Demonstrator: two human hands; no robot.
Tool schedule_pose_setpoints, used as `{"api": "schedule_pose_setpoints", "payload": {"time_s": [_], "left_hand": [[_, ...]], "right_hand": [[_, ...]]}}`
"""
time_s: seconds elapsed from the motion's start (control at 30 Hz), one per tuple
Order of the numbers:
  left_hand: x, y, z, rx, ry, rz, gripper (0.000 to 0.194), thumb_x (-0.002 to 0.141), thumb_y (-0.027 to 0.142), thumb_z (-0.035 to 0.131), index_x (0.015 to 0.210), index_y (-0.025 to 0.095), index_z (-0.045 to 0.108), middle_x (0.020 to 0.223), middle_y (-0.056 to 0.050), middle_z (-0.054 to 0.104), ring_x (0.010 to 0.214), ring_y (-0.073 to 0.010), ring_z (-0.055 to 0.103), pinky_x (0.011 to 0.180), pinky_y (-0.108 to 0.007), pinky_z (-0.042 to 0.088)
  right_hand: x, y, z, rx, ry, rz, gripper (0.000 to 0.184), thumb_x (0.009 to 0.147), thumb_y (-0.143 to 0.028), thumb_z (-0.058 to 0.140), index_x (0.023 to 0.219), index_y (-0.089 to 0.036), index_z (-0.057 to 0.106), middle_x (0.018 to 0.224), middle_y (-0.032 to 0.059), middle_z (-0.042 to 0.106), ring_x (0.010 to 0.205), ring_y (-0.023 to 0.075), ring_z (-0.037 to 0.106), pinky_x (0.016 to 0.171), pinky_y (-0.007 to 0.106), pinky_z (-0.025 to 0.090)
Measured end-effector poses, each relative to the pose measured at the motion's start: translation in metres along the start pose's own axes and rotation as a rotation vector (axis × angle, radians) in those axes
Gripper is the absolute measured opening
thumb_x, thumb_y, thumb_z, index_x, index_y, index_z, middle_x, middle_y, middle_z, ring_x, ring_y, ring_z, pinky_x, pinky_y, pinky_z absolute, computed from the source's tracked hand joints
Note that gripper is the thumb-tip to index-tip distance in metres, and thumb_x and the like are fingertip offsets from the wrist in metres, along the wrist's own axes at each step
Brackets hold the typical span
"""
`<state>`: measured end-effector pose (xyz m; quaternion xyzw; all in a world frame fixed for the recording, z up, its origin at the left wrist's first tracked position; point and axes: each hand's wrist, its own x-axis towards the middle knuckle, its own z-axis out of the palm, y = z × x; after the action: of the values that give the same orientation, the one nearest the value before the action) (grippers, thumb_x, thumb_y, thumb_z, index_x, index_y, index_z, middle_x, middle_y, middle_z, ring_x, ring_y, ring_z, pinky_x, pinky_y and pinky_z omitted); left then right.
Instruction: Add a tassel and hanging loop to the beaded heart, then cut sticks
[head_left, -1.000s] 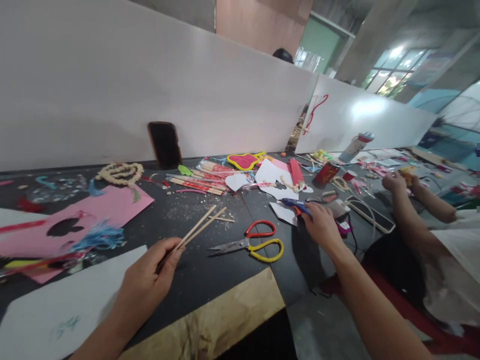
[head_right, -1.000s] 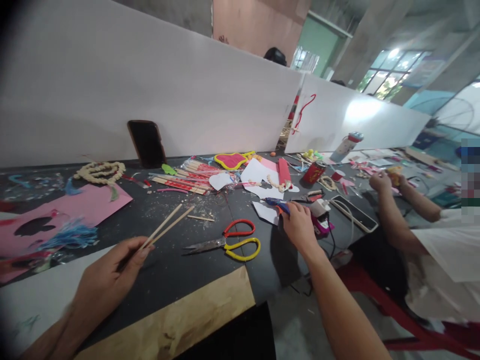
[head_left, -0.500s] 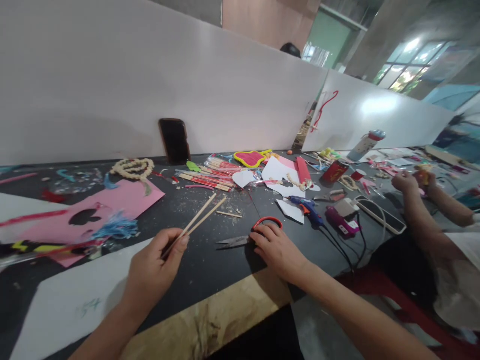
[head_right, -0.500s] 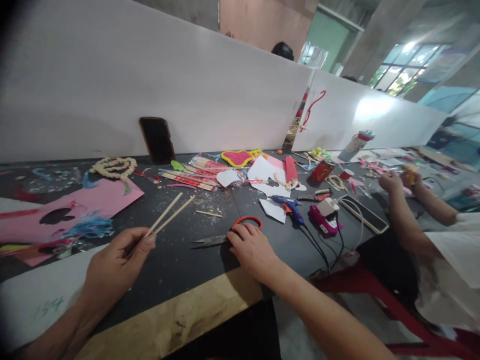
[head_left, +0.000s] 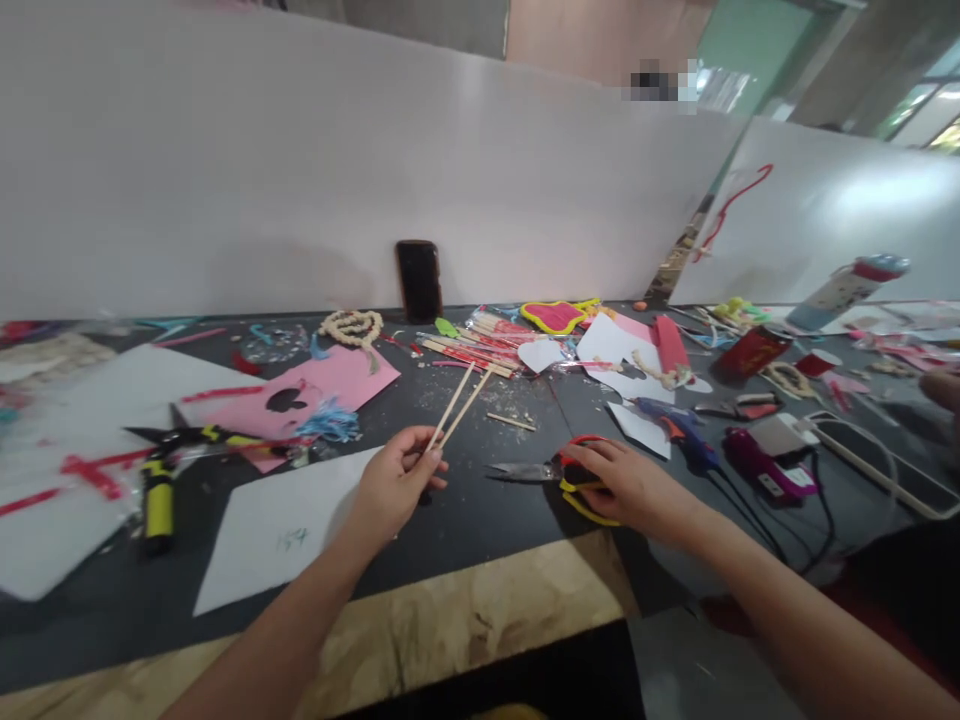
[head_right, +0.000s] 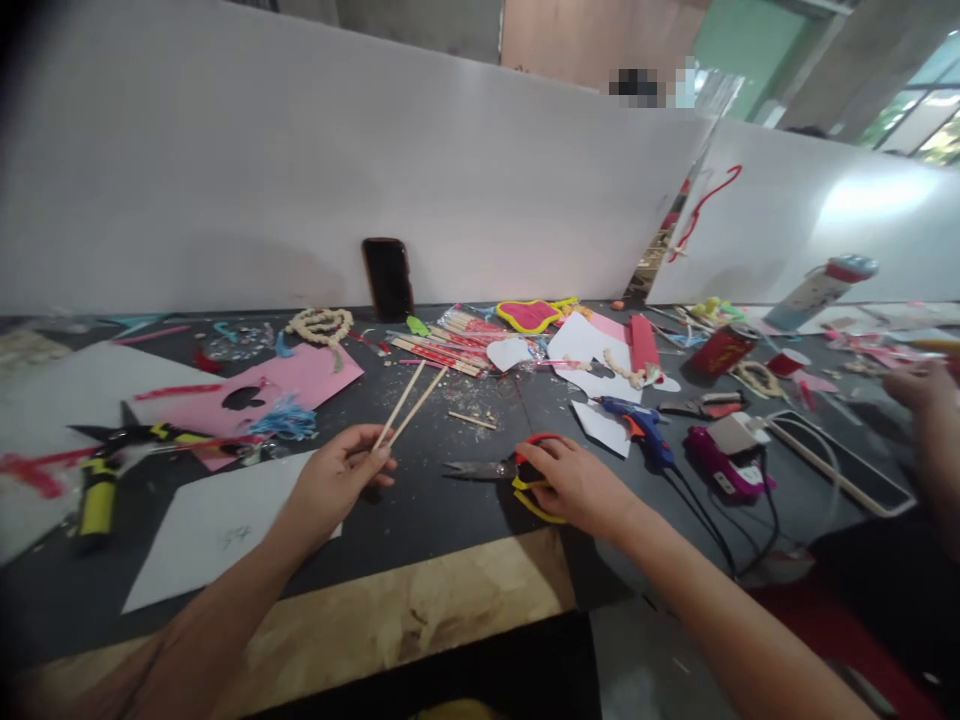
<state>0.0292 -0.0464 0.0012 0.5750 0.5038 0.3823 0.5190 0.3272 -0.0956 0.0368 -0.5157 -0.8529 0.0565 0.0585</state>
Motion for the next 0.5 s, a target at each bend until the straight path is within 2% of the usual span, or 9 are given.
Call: {"api": "schedule_pose_setpoints", "payload": {"time_s": [0.13,0.23,0.3,0.37,0.43,0.5], "left_hand": [[0.005,-0.002,-0.002,-0.022,0.028,-0.002,0.044,0.075,0.049,0.054,0.102,0.014,0.054,0.086,-0.006,0.063,0.074,-0.0167,0.064,0.063,-0.029,0.055],[0.005,-0.003,-0.005,0.063,0.023,0.001,0.045,0.078,0.050,0.051,0.106,0.015,0.053,0.089,-0.007,0.064,0.076,-0.0179,0.065,0.064,-0.029,0.055],[0.004,-0.006,-0.009,0.189,0.056,0.028,0.043,0.078,0.049,0.049,0.106,0.017,0.054,0.093,-0.007,0.064,0.078,-0.0187,0.065,0.066,-0.029,0.053],[0.005,-0.009,-0.012,0.420,0.115,0.108,0.038,0.079,0.047,0.048,0.105,0.020,0.057,0.095,-0.006,0.065,0.076,-0.0188,0.065,0.070,-0.030,0.051],[0.007,-0.010,-0.015,0.633,0.145,0.212,0.033,0.081,0.045,0.046,0.100,0.022,0.060,0.095,-0.005,0.066,0.081,-0.0209,0.063,0.072,-0.031,0.049],[0.008,-0.010,-0.018,0.752,0.159,0.309,0.031,0.083,0.043,0.041,0.098,0.023,0.060,0.097,-0.006,0.064,0.089,-0.0230,0.061,0.076,-0.033,0.047]], "right_hand": [[-0.004,0.003,0.007,0.174,0.118,0.136,0.048,0.071,-0.015,0.052,0.119,-0.022,0.053,0.116,0.0107,0.053,0.092,0.0192,0.059,0.080,0.034,0.049],[-0.011,-0.003,0.009,0.329,0.184,0.277,0.049,0.073,-0.020,0.054,0.122,-0.022,0.050,0.116,0.0113,0.053,0.086,0.0177,0.060,0.079,0.034,0.049],[-0.015,-0.009,0.009,0.353,0.195,0.307,0.054,0.073,-0.023,0.057,0.126,-0.021,0.047,0.113,0.0104,0.056,0.093,0.0196,0.058,0.084,0.035,0.046],[-0.016,-0.014,0.010,0.377,0.202,0.314,0.060,0.072,-0.026,0.061,0.129,-0.021,0.044,0.114,0.0096,0.057,0.100,0.0202,0.056,0.088,0.034,0.044],[-0.015,-0.018,0.013,0.413,0.216,0.314,0.065,0.069,-0.030,0.067,0.130,-0.021,0.044,0.112,0.0085,0.058,0.097,0.0193,0.056,0.085,0.033,0.044],[-0.011,-0.020,0.015,0.453,0.240,0.309,0.066,0.068,-0.036,0.069,0.128,-0.021,0.046,0.104,0.0070,0.060,0.086,0.0170,0.056,0.077,0.030,0.046]]}}
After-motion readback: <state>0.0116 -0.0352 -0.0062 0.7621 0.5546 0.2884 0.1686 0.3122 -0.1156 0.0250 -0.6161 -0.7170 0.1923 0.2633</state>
